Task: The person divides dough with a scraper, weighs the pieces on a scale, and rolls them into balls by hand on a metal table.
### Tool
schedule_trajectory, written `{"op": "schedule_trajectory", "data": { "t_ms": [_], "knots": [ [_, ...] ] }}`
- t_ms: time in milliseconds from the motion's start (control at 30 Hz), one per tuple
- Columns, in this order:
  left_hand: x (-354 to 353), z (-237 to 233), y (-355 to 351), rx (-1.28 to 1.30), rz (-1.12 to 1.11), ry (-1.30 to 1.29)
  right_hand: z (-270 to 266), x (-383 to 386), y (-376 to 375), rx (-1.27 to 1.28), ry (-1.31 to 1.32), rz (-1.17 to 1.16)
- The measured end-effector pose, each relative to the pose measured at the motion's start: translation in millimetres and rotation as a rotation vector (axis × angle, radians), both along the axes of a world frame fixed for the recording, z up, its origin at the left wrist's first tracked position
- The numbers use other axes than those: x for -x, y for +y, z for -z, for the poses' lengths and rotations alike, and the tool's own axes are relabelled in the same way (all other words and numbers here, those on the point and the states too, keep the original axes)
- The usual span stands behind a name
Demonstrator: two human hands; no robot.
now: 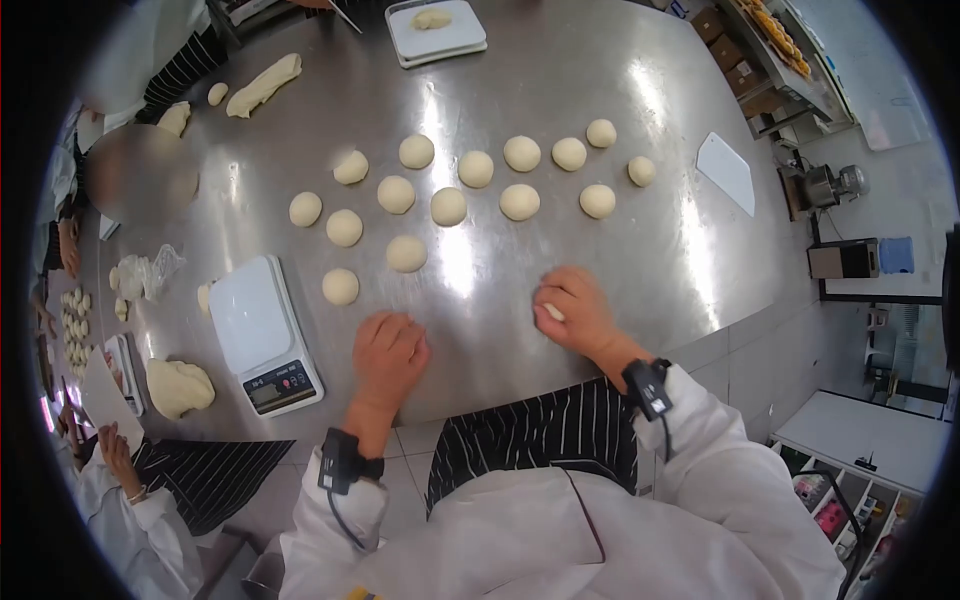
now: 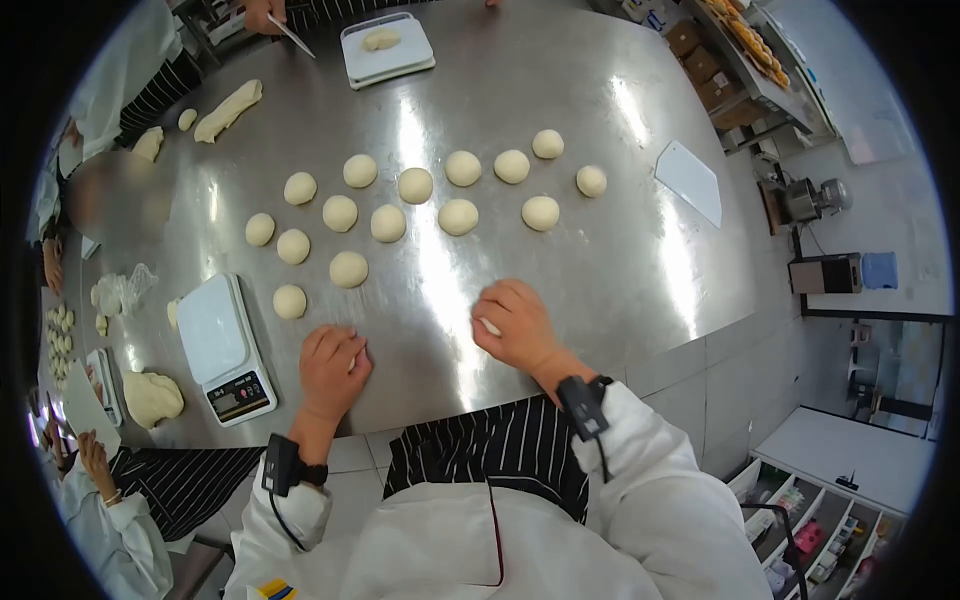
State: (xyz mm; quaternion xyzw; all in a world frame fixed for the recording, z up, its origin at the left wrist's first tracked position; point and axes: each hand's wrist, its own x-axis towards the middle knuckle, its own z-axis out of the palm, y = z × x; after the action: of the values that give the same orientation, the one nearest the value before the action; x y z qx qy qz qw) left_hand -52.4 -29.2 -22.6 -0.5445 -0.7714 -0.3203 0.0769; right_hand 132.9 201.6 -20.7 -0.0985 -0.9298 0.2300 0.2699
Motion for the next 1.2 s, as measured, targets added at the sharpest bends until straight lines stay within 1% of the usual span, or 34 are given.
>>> {"op": "schedule_trajectory", "data": {
  "t_ms": [33, 100, 167, 200, 267, 333, 400, 433, 500, 533, 600, 633, 667, 700, 733, 800, 833, 900, 933, 967, 1000, 1033, 1100, 1133, 1167, 1200],
  "knots": [
    [-8.9, -0.2, -12.1, 0.015, 0.000, -0.005, -2.5, -9.3, -8.9, 0.015, -0.005, 0.000],
    [-27.2, -2.3, -28.7, 0.086, 0.124, -0.090, -13.8, -28.7, -37.0, -0.016, -0.026, -0.065],
    [-37.0, 1.4, -2.4, 0.063, 0.145, -0.107, -6.1, -6.7, -62.4, -0.008, -0.089, -0.072],
    [-35.9, 4.1, 11.1, 0.024, 0.159, -0.113, -1.9, 7.2, -63.5, -0.017, -0.126, -0.085],
    [-25.6, 5.5, 24.0, 0.024, 0.166, -0.103, 1.8, 25.1, -53.7, 0.003, -0.121, -0.063],
    [-24.6, 1.1, 21.4, 0.026, 0.165, -0.099, -1.7, 25.5, -50.7, 0.026, -0.122, -0.050],
    [-21.8, -7.0, 8.6, 0.104, 0.108, -0.162, -8.9, 11.9, -43.0, 0.175, -0.154, -0.107],
    [-19.0, -12.9, 0.6, 0.103, 0.106, -0.162, -14.7, 6.0, -39.6, 0.174, -0.154, -0.109],
    [-12.3, -27.7, -17.7, 0.167, 0.036, -0.376, -32.1, -5.7, -29.7, 0.483, -0.221, -0.106],
    [-9.0, -34.2, -27.7, 0.167, 0.027, -0.376, -38.7, -11.7, -22.0, 0.484, -0.222, -0.115],
    [0.5, -46.3, -44.2, 0.351, -0.045, -0.301, -49.8, -17.8, -5.4, 0.574, -0.355, -0.134],
    [0.9, -50.2, -47.2, 0.353, -0.054, -0.294, -56.9, -21.1, -2.4, 0.583, -0.435, -0.118],
    [-0.6, -53.4, -47.9, 0.404, -0.047, -0.348, -61.6, -20.5, -3.8, 0.582, -0.430, -0.128],
    [-2.9, -56.3, -46.5, 0.451, -0.039, -0.404, -65.9, -20.4, -5.2, 0.464, -0.522, -0.129],
    [-6.0, -59.6, -40.9, 0.446, -0.042, -0.402, -69.0, -21.2, -6.1, 0.343, -0.613, -0.125],
    [-13.7, -64.6, -22.6, 0.534, -0.006, -0.441, -73.1, -16.9, -13.3, 0.305, -0.642, -0.098],
    [-16.3, -63.9, -15.0, 0.525, -0.005, -0.442, -75.1, -14.2, -17.6, 0.273, -0.668, -0.073],
    [-19.3, -59.3, -4.3, 0.529, 0.065, -0.404, -75.2, -10.5, -25.4, 0.272, -0.681, -0.050],
    [-19.0, -52.2, -2.5, 0.518, 0.057, -0.387, -74.4, -6.7, -26.4, 0.274, -0.681, -0.025],
    [-18.5, -44.3, -1.7, 0.554, 0.090, -0.349, -70.5, -5.2, -26.4, 0.258, -0.656, -0.028],
    [-16.6, -38.5, -2.6, 0.590, 0.122, -0.308, -63.6, -5.9, -26.9, 0.206, -0.683, -0.047],
    [-13.6, -43.9, -0.4, 0.577, 0.114, -0.279, -59.7, -5.3, -27.5, 0.153, -0.710, -0.064],
    [-13.5, -52.9, 2.1, 0.740, 0.117, -0.387, -59.6, -3.3, -30.1, 0.140, -0.688, -0.051],
    [-15.7, -56.0, 1.8, 0.732, 0.111, -0.370, -60.2, -2.3, -31.3, 0.142, -0.693, -0.038],
    [-19.2, -58.0, 1.0, 0.679, 0.087, -0.360, -71.4, 0.4, -35.7, 0.158, -0.699, 0.000],
    [-21.2, -59.1, 0.2, 0.625, 0.065, -0.351, -71.3, 1.9, -38.9, 0.151, -0.687, 0.002]
  ]
}}
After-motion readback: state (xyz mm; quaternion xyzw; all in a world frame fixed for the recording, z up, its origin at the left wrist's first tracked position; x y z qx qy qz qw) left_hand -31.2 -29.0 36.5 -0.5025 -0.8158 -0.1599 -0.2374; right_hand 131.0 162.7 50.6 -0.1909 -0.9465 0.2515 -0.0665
